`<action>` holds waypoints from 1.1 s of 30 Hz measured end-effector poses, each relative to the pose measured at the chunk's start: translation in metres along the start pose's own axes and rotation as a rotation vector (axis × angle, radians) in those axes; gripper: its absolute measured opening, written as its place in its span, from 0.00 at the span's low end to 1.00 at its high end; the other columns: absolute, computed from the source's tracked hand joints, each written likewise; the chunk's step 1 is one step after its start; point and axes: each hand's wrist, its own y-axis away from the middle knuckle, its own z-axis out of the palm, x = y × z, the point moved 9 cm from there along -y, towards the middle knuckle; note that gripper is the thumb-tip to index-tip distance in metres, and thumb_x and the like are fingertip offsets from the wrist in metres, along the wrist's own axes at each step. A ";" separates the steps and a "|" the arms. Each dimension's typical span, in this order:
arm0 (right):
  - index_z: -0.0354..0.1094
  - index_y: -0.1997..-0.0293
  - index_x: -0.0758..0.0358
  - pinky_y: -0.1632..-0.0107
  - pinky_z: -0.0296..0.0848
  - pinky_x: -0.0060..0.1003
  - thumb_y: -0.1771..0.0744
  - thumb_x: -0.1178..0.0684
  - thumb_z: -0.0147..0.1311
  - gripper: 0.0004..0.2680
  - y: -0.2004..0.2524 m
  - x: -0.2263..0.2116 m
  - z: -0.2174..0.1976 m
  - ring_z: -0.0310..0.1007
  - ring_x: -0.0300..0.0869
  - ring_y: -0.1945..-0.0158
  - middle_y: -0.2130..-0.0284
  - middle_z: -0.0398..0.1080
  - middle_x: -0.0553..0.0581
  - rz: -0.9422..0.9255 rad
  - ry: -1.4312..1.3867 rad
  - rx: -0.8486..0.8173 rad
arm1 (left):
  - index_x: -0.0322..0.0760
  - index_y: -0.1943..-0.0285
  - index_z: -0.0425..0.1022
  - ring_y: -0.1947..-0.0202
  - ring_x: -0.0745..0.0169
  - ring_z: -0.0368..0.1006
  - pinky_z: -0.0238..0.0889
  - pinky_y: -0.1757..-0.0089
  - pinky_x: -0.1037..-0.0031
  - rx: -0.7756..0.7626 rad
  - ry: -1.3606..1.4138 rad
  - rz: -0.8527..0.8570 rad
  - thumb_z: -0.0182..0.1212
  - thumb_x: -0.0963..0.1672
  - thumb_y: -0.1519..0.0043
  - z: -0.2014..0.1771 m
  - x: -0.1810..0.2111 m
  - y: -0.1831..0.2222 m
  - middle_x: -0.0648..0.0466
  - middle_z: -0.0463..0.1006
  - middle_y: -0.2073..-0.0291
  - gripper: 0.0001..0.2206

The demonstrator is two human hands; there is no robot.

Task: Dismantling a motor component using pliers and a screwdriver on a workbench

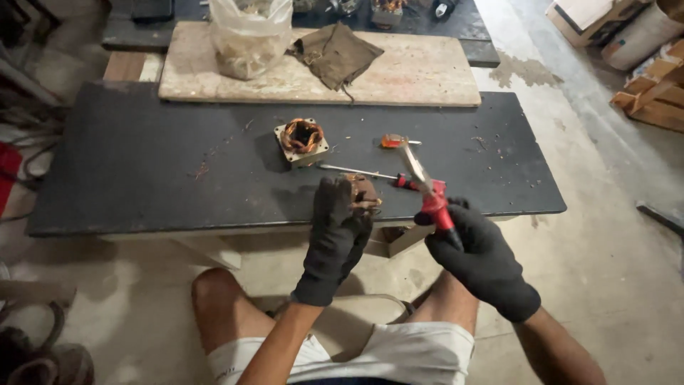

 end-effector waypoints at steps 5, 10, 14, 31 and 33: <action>0.77 0.51 0.48 0.50 0.77 0.53 0.42 0.52 0.69 0.16 -0.005 -0.011 0.012 0.81 0.56 0.52 0.61 0.83 0.57 0.067 0.371 -0.219 | 0.44 0.20 0.55 0.21 0.60 0.44 0.35 0.26 0.61 -0.097 0.300 -0.072 0.65 0.44 0.38 -0.036 0.028 -0.032 0.56 0.48 0.20 0.35; 0.78 0.56 0.46 0.52 0.78 0.46 0.40 0.47 0.68 0.11 -0.003 -0.015 0.009 0.83 0.49 0.56 0.64 0.82 0.50 0.113 0.364 -0.142 | 0.41 0.20 0.53 0.23 0.50 0.51 0.40 0.26 0.55 -0.246 0.143 0.058 0.70 0.45 0.43 -0.022 0.026 -0.015 0.48 0.51 0.21 0.41; 0.76 0.57 0.49 0.53 0.76 0.56 0.40 0.46 0.65 0.11 -0.006 -0.026 0.017 0.80 0.60 0.56 0.66 0.80 0.59 0.186 0.549 -0.265 | 0.42 0.20 0.55 0.25 0.49 0.55 0.48 0.29 0.60 -0.071 0.104 -0.033 0.67 0.49 0.42 -0.013 0.010 -0.015 0.46 0.59 0.25 0.39; 0.74 0.63 0.47 0.56 0.78 0.52 0.42 0.46 0.67 0.09 -0.011 -0.019 0.013 0.81 0.57 0.59 0.70 0.79 0.57 0.159 0.624 -0.253 | 0.39 0.22 0.61 0.26 0.39 0.54 0.47 0.30 0.53 -0.044 0.095 0.009 0.66 0.50 0.39 -0.037 0.031 -0.040 0.41 0.60 0.26 0.35; 0.75 0.62 0.44 0.54 0.77 0.42 0.40 0.47 0.67 0.08 -0.012 -0.008 0.011 0.82 0.48 0.57 0.68 0.79 0.50 0.121 0.424 -0.139 | 0.48 0.25 0.56 0.56 0.58 0.72 0.65 0.47 0.67 0.011 0.516 0.111 0.60 0.34 0.40 -0.078 0.069 -0.083 0.55 0.79 0.49 0.33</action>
